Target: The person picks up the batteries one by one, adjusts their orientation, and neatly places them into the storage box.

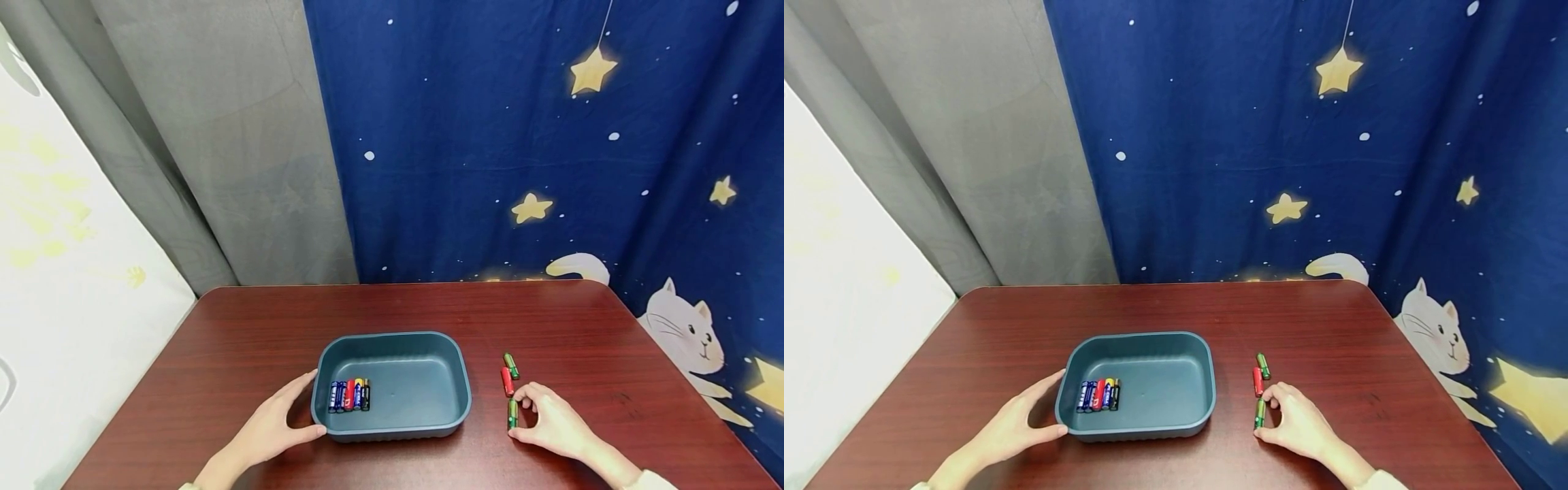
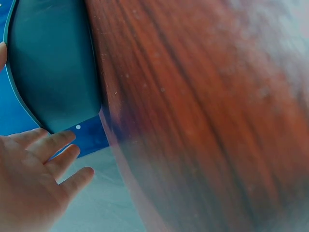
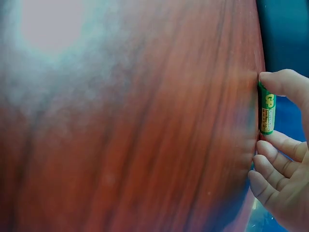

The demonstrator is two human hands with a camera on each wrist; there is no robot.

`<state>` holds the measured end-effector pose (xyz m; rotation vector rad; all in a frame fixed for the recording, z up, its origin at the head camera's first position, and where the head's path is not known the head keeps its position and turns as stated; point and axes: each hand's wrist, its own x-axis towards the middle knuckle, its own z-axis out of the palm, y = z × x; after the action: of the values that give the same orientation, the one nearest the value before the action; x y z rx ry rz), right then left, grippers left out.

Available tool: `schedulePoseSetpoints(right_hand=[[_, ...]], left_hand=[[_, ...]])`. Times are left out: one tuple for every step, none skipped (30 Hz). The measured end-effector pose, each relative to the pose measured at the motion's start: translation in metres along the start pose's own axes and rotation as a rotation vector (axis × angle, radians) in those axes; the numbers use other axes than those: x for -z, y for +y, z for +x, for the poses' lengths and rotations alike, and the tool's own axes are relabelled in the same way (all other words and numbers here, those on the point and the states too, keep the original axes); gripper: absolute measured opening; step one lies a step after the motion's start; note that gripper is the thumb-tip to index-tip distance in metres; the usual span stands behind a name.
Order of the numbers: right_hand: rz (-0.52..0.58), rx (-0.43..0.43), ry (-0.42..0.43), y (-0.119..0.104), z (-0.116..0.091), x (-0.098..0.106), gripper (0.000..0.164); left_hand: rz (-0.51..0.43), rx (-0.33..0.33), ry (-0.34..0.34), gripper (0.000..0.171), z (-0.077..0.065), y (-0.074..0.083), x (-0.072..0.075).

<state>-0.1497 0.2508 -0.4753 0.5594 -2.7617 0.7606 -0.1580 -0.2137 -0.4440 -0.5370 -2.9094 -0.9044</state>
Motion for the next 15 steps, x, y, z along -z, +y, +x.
schedulePoseSetpoints(right_hand=[[0.001, 0.000, -0.004, -0.0001, -0.0003, 0.0003, 0.040], [0.004, 0.001, -0.008, -0.0003, -0.0003, 0.0009, 0.040], [0.007, 0.000, -0.012, -0.0004, -0.0003, 0.0015, 0.040], [0.012, -0.001, -0.015, -0.0006, -0.0003, 0.0023, 0.040], [0.022, 0.003, -0.019, -0.0006, -0.0003, 0.0032, 0.040], [0.033, 0.008, -0.020, -0.0006, -0.0002, 0.0041, 0.039], [0.043, 0.012, -0.022, -0.0004, -0.0002, 0.0050, 0.039], [0.056, 0.019, -0.024, -0.0001, -0.0001, 0.0058, 0.038], [0.069, 0.027, -0.024, 0.0003, -0.0003, 0.0065, 0.038], [0.082, 0.032, -0.024, 0.0006, -0.0004, 0.0069, 0.037], [0.092, 0.037, -0.026, 0.0012, -0.0006, 0.0072, 0.037], [0.100, 0.038, -0.025, 0.0014, -0.0007, 0.0074, 0.037], [0.110, 0.037, -0.028, 0.0017, -0.0008, 0.0074, 0.036], [0.118, 0.040, -0.026, 0.0019, -0.0009, 0.0073, 0.036], [0.129, 0.041, -0.025, 0.0020, -0.0007, 0.0073, 0.036]], left_hand=[[-0.001, 0.001, -0.001, 0.083, 0.0000, 0.0000, 0.0000], [-0.001, 0.002, -0.002, 0.083, 0.0001, 0.0000, 0.0000], [-0.001, 0.003, -0.002, 0.083, 0.0002, 0.0000, 0.0000], [-0.001, 0.004, -0.002, 0.083, 0.0003, -0.0001, -0.0001], [-0.001, 0.005, -0.003, 0.083, 0.0003, -0.0002, -0.0002], [0.000, 0.005, -0.003, 0.083, 0.0003, -0.0003, -0.0002], [0.000, 0.005, -0.003, 0.083, 0.0004, -0.0004, -0.0003], [0.000, 0.004, -0.002, 0.083, 0.0004, -0.0004, -0.0003], [0.000, 0.005, -0.003, 0.083, 0.0004, -0.0005, -0.0004], [0.000, 0.005, -0.003, 0.083, 0.0004, -0.0005, -0.0004], [0.000, 0.005, -0.003, 0.083, 0.0004, -0.0005, -0.0004], [0.001, 0.005, -0.004, 0.084, 0.0003, -0.0005, -0.0004], [0.001, 0.005, -0.004, 0.084, 0.0003, -0.0004, -0.0003], [0.002, 0.006, -0.004, 0.084, 0.0003, -0.0002, -0.0003], [0.003, 0.006, -0.004, 0.084, 0.0003, -0.0001, -0.0003]])
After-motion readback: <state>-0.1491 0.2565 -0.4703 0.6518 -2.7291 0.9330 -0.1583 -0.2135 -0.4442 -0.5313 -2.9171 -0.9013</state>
